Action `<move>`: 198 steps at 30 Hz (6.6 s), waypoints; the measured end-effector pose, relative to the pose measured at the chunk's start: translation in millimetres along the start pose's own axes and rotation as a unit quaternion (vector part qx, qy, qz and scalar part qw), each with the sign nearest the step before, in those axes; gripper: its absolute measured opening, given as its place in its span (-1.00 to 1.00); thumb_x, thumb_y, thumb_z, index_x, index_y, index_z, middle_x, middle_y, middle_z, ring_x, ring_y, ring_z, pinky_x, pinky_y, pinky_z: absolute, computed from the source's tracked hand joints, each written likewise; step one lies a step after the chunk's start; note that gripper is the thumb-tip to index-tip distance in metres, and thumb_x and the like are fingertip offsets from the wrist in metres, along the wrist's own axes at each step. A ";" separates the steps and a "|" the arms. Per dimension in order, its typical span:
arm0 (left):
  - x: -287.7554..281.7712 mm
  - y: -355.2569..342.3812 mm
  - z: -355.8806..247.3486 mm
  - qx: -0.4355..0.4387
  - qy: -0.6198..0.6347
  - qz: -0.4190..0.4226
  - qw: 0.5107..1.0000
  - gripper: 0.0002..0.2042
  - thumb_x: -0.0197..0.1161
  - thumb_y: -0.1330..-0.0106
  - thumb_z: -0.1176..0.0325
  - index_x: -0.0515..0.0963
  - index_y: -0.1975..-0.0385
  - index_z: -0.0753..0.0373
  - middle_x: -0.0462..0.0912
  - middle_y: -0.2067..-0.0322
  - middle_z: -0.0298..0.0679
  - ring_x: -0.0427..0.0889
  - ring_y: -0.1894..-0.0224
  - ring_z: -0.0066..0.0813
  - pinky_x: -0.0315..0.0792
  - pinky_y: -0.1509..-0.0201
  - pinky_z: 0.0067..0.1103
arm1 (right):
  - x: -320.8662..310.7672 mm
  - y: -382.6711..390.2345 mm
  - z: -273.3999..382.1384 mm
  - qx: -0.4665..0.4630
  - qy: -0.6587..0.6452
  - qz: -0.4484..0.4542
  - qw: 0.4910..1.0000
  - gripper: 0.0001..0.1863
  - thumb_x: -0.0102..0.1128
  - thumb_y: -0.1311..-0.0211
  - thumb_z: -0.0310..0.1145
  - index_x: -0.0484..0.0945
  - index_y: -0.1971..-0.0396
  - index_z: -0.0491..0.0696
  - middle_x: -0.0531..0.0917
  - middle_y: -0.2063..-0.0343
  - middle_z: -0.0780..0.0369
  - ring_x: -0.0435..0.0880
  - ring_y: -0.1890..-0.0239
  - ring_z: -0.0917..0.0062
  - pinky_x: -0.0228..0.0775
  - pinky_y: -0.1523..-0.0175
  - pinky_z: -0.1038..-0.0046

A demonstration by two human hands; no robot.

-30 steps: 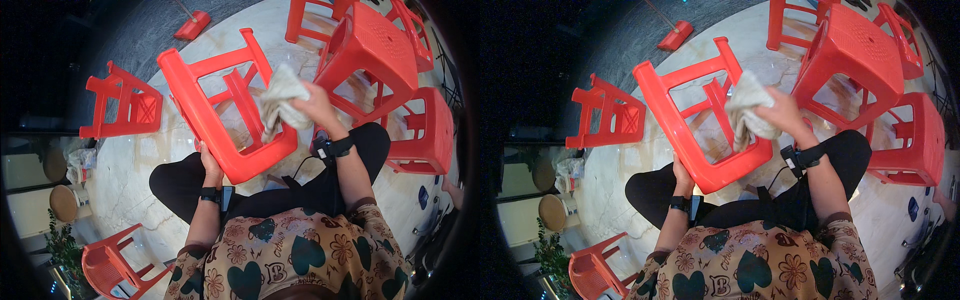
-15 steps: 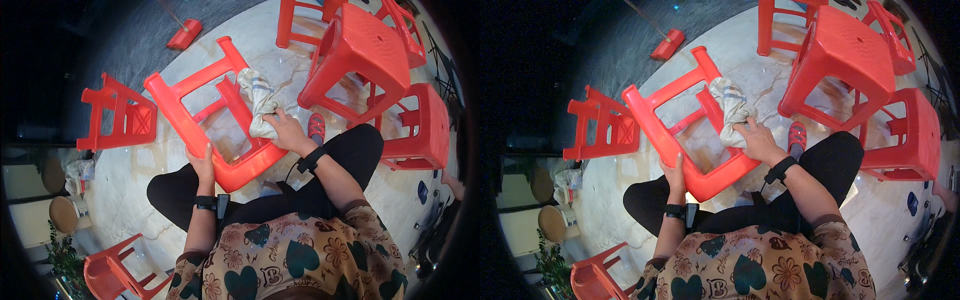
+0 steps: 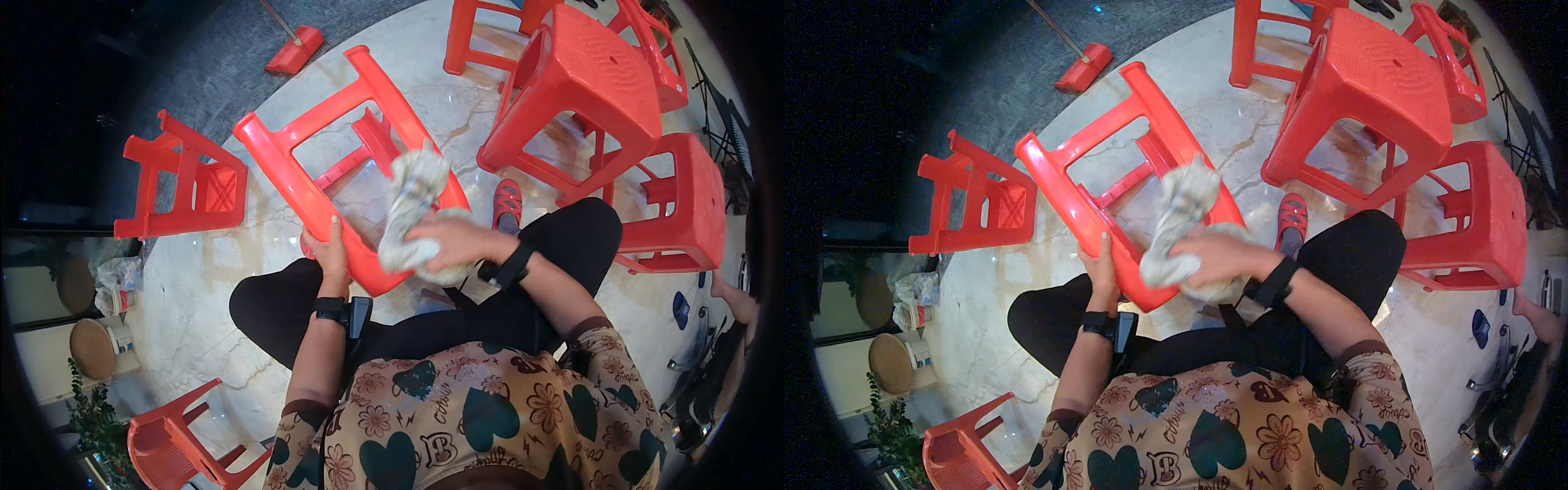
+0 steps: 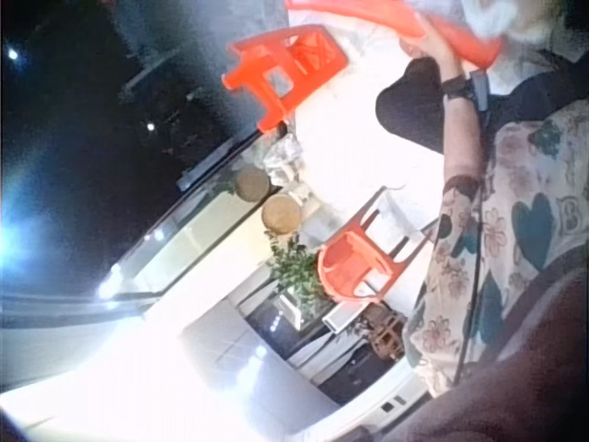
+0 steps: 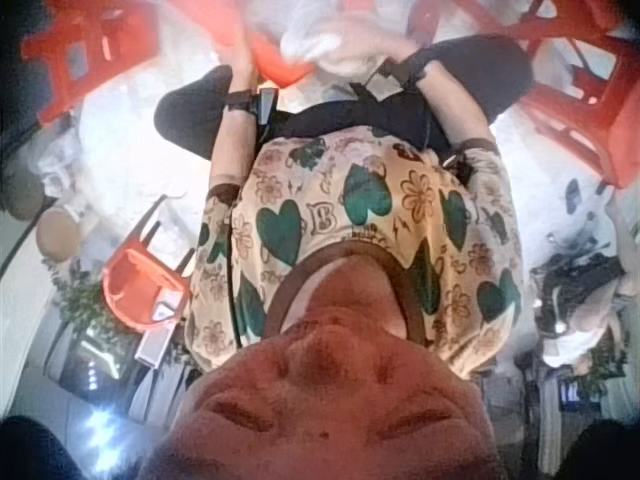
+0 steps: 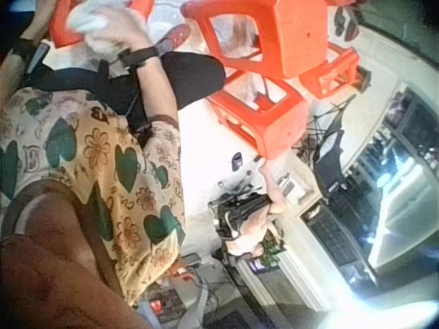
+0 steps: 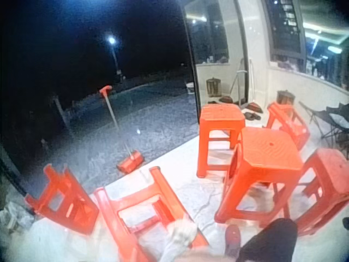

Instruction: The person sits on the floor and wipes a red plastic stool with a white cloth. They clean the seat, legs, and underside of the stool, then place it upright and walk away.

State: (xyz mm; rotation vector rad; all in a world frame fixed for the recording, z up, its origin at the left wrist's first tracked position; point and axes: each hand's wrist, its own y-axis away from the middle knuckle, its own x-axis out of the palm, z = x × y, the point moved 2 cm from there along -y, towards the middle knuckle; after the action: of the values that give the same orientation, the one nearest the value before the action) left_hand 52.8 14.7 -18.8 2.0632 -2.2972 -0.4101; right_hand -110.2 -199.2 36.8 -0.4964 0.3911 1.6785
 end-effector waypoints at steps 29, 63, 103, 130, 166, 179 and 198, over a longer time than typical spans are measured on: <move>-16.2 -3.8 45.3 -0.025 -0.002 0.039 0.999 -0.22 0.27 -0.30 0.14 -0.03 -0.37 0.28 0.29 -0.24 -0.03 0.32 -0.25 -0.22 0.27 -0.29 -0.37 | -142.7 16.6 7.4 0.057 0.048 -0.426 0.902 -0.29 0.39 0.32 -0.44 0.47 -0.03 -0.15 0.49 0.02 0.08 0.46 -0.12 0.18 0.30 -0.23 0.29; -23.6 -0.3 10.6 0.100 -0.415 -0.076 0.901 -0.07 0.44 -0.05 0.13 0.00 -0.36 0.28 0.24 -0.25 0.06 0.23 -0.31 0.00 0.28 -0.30 -0.24 | -127.0 -89.1 -12.2 0.015 0.350 -0.229 0.908 -0.34 0.44 0.31 -0.23 0.58 0.00 0.10 0.47 -0.09 0.09 0.45 -0.09 0.11 0.40 -0.14 0.21; -18.3 5.0 9.4 0.114 -0.426 -0.115 0.890 -0.03 0.43 -0.04 -0.03 0.04 -0.35 0.31 0.29 -0.20 0.07 0.30 -0.24 0.05 0.28 -0.26 -0.23 | -139.4 -148.1 -55.3 0.163 0.434 -0.042 0.885 0.00 0.42 0.34 -0.24 0.27 -0.31 0.04 0.07 -0.41 0.04 0.56 -0.06 0.12 0.46 -0.11 0.23; -25.1 0.8 16.1 0.073 -0.361 -0.112 0.923 -0.38 0.19 -0.26 0.19 0.16 -0.28 0.28 0.35 -0.16 0.05 0.34 -0.20 0.05 0.28 -0.24 -0.24 | -16.3 -164.4 126.0 -0.092 0.414 -0.011 0.905 -0.28 0.41 0.27 -0.32 0.49 -0.09 0.09 0.42 -0.20 0.19 0.53 0.01 0.20 0.45 -0.05 0.21; -20.6 -0.8 18.8 0.134 -0.384 -0.118 0.906 -0.47 0.01 -0.41 0.29 0.11 -0.33 0.31 0.31 -0.21 0.09 0.31 -0.24 0.06 0.27 -0.26 -0.23 | -131.1 -150.9 46.8 0.197 0.462 -0.170 0.848 -0.49 0.44 0.27 -0.13 0.66 0.18 0.07 0.62 0.19 0.18 0.65 0.22 0.27 0.55 0.07 0.26; -18.7 -5.6 23.9 0.145 -0.394 -0.127 0.899 -0.48 -0.02 -0.42 0.27 0.11 -0.32 0.33 0.32 -0.21 0.09 0.32 -0.23 0.07 0.27 -0.26 -0.24 | -135.2 -165.5 -57.7 0.169 0.491 -0.160 0.839 -0.11 0.37 0.30 -0.30 0.34 -0.25 0.15 0.31 -0.31 0.23 0.58 0.04 0.09 0.51 0.00 0.21; -20.2 -5.3 16.7 0.108 -0.417 -0.120 0.895 -0.47 -0.02 -0.43 0.22 0.12 -0.32 0.33 0.32 -0.21 0.09 0.32 -0.25 0.03 0.30 -0.25 -0.23 | -17.4 7.3 -59.7 0.341 0.067 -0.068 0.935 -0.12 0.30 0.18 -0.13 0.28 -0.24 -0.15 0.45 -0.11 -0.13 0.55 -0.03 0.05 0.44 -0.09 0.29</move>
State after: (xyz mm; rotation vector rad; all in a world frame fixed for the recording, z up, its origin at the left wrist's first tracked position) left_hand 57.2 36.9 -32.9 2.6675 -2.5497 -1.3427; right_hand -108.9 -246.0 -4.8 -0.1124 0.9728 1.2683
